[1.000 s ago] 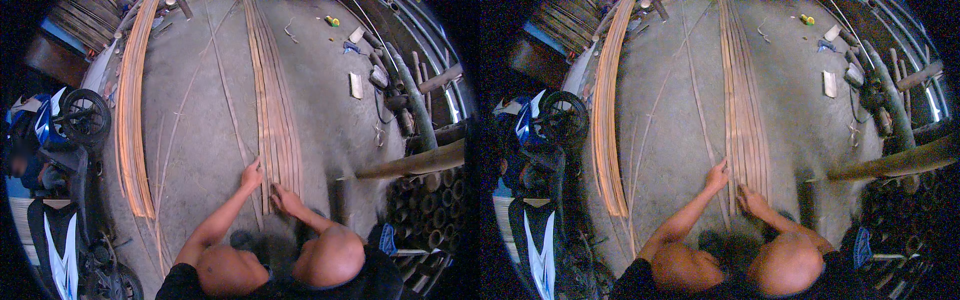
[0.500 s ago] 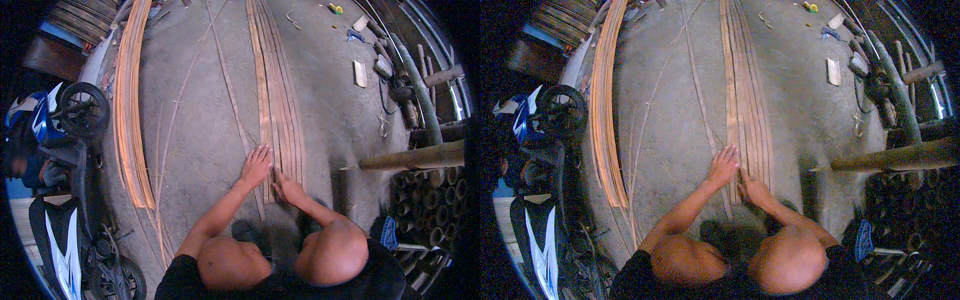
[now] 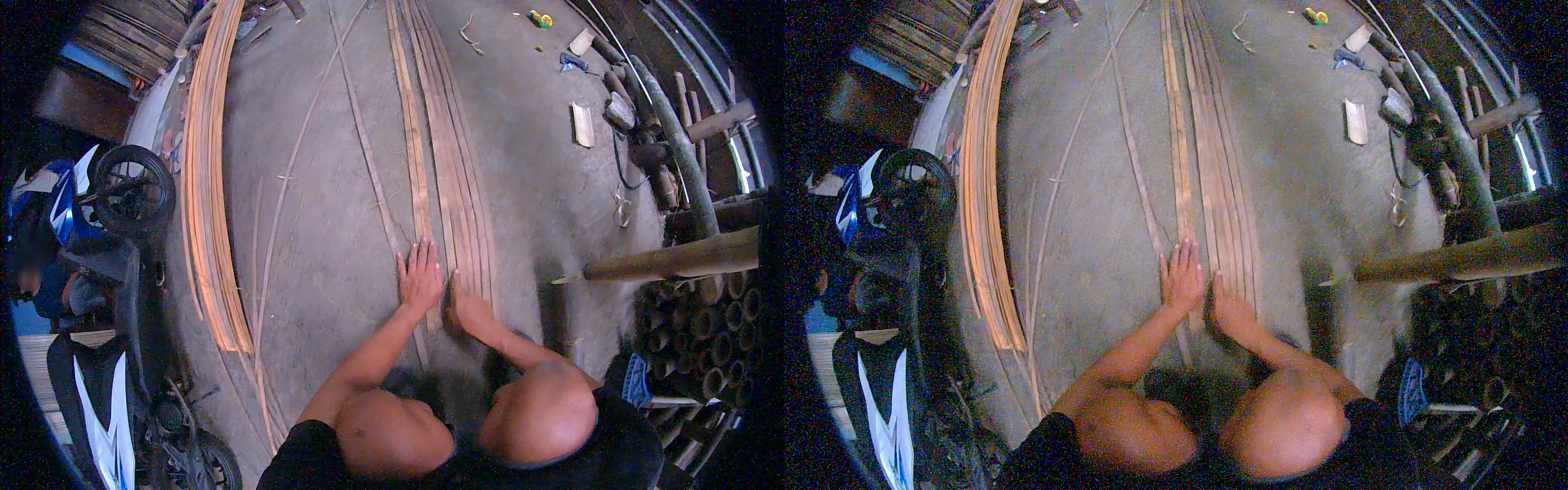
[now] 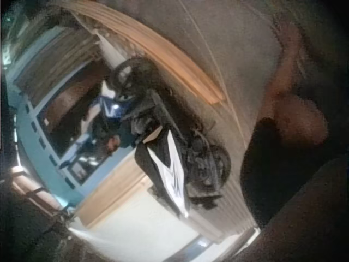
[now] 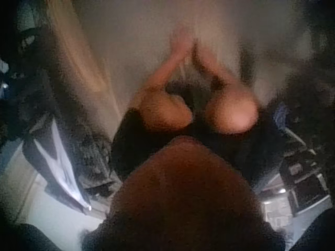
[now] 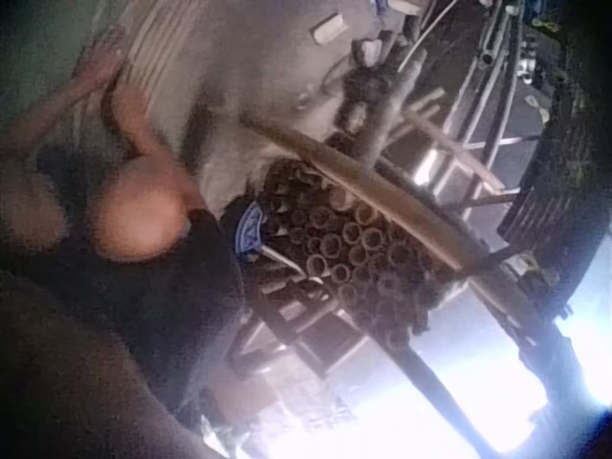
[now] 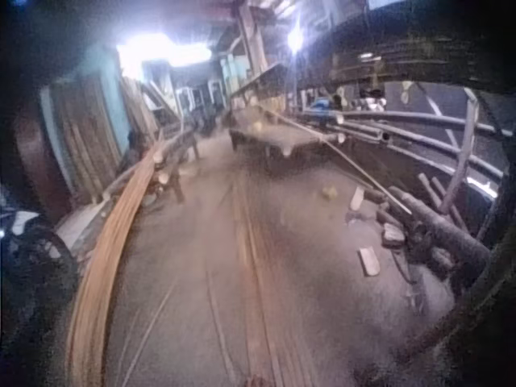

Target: The person arranges long thin wooden strips on the floor, aligning them side by side and occasionally lifting one to inspect it. The person then moves to a rack and ties a bundle of bamboo poles with yellow string.

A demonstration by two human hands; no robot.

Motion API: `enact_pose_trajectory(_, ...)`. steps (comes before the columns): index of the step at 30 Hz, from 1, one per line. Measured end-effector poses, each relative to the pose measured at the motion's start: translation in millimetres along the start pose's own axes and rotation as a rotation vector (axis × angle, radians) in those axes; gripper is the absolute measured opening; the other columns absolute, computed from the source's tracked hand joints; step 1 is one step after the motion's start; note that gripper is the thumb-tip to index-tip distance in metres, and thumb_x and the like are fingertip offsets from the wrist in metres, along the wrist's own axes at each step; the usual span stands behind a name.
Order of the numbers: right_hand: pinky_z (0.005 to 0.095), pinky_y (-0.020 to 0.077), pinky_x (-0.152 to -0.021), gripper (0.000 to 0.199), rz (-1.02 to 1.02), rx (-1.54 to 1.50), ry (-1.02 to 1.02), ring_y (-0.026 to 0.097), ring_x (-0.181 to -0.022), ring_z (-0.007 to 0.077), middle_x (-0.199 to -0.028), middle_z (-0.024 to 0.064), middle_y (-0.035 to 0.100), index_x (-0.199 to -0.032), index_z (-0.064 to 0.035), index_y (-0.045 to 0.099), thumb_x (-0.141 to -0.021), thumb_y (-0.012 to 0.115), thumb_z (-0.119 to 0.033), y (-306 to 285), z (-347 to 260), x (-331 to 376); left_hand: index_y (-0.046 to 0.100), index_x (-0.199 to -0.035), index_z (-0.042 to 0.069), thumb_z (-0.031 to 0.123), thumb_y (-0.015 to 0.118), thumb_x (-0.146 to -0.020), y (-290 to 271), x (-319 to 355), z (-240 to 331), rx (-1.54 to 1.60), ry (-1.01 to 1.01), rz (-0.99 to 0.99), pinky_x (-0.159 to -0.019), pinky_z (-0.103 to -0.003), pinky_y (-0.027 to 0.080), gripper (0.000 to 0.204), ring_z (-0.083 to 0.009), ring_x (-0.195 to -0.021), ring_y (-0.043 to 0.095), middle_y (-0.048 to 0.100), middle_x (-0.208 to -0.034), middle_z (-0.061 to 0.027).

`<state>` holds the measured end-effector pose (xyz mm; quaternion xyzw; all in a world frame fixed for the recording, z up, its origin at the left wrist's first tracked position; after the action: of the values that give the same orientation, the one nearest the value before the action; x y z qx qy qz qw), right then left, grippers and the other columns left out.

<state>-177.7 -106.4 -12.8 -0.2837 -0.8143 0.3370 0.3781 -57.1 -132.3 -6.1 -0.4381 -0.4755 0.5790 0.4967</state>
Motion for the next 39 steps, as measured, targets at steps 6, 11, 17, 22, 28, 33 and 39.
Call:
enact_pose_trajectory(6, 0.0541, 0.0563, -0.075, 0.082, -0.083, 0.07, 0.0, 0.068, -0.087, 0.0473, -0.106, 0.0316, 0.066, -0.15, 0.0074, 0.027, -0.083, 0.066, -0.02, -9.2, -15.5, 4.3, 0.036, -0.151, 0.002, 0.025, 0.046, -0.097, 18.5, -6.0, 1.3, 0.053, 0.08, -0.085, -0.121, -0.052, 0.019, 0.06, -0.0351, -0.146, 0.03, 0.03, -0.161, -0.0133)
enact_pose_trajectory(11, 0.0542, 0.0562, -0.081, 0.084, 0.098, -0.043, -0.143, 0.063, -0.103, 0.049, -0.132, 0.0334, 0.049, -0.151, 0.0055, 0.025, -0.085, 0.068, -0.026, -19.9, -30.1, 16.6, 0.035, -0.151, -0.001, 0.024, 0.047, -0.098, 27.6, 26.0, 9.9, 0.033, 0.142, -0.092, -0.121, -0.049, 0.022, 0.06, -0.0372, -0.147, 0.028, 0.028, -0.161, -0.0156)
enact_pose_trajectory(17, 0.0532, 0.0554, -0.08, 0.082, 0.114, -0.149, -0.132, 0.062, -0.097, 0.0509, -0.126, 0.0339, 0.048, -0.15, 0.0074, 0.024, -0.087, 0.066, -0.021, -5.8, -18.1, 23.4, 0.034, -0.152, 0.001, 0.026, 0.05, -0.097, 16.7, 32.6, 15.4, 0.135, 0.125, -0.086, -0.121, -0.05, 0.021, 0.062, -0.0375, -0.147, 0.026, 0.028, -0.161, -0.0162)
enact_pose_trajectory(22, 0.0523, 0.0552, -0.077, 0.082, 0.08, -0.196, -0.17, 0.062, -0.092, 0.0512, -0.116, 0.0347, 0.05, -0.149, 0.0101, 0.022, -0.086, 0.066, -0.018, 4.4, -21.2, 32.8, 0.033, -0.153, 0.002, 0.027, 0.051, -0.098, 12.4, 31.3, 15.6, 0.105, 0.145, -0.119, -0.121, -0.05, 0.02, 0.063, -0.0366, -0.147, 0.027, 0.028, -0.161, -0.0155)
enact_pose_trajectory(28, 0.0519, 0.0551, -0.073, 0.084, 0.131, -0.184, -0.258, 0.062, -0.086, 0.0507, -0.109, 0.0328, 0.051, -0.149, 0.0118, 0.021, -0.086, 0.068, -0.019, -4.5, -40.5, 34.7, 0.033, -0.152, 0.001, 0.026, 0.05, -0.098, 22.2, 26.5, 5.0, -0.028, 0.112, -0.106, -0.121, -0.049, 0.021, 0.063, -0.0339, -0.146, 0.031, 0.028, -0.162, -0.0137)
enact_pose_trajectory(33, 0.0516, 0.0546, -0.072, 0.084, 0.125, -0.187, -0.254, 0.061, -0.085, 0.0512, -0.109, 0.0315, 0.051, -0.149, 0.0094, 0.024, -0.084, 0.07, -0.018, -5.7, -36.8, 32.5, 0.035, -0.151, 0.0, 0.024, 0.05, -0.097, 17.3, 16.8, 0.4, 0.065, 0.063, -0.045, -0.12, -0.05, 0.024, 0.061, -0.0356, -0.143, 0.035, 0.03, -0.16, -0.0155)
enact_pose_trajectory(39, 0.0523, 0.054, -0.076, 0.085, 0.201, -0.105, -0.233, 0.061, -0.085, 0.0509, -0.114, 0.0323, 0.051, -0.15, 0.0086, 0.022, -0.084, 0.068, -0.015, 12.7, -22.7, 38.6, 0.035, -0.15, -0.002, 0.024, 0.047, -0.099, 9.8, 37.2, 6.9, 0.093, 0.002, -0.075, -0.12, -0.05, 0.025, 0.058, -0.0394, -0.143, 0.035, 0.031, -0.159, -0.0193)
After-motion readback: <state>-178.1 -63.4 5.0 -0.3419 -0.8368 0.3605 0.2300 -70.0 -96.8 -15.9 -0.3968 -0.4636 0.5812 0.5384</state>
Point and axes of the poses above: each hand's wrist, its own x-axis away from the middle knuckle, its own y-axis out of the palm, z = x × y, the point moved 10 cm from there along -x, towards the middle knuckle
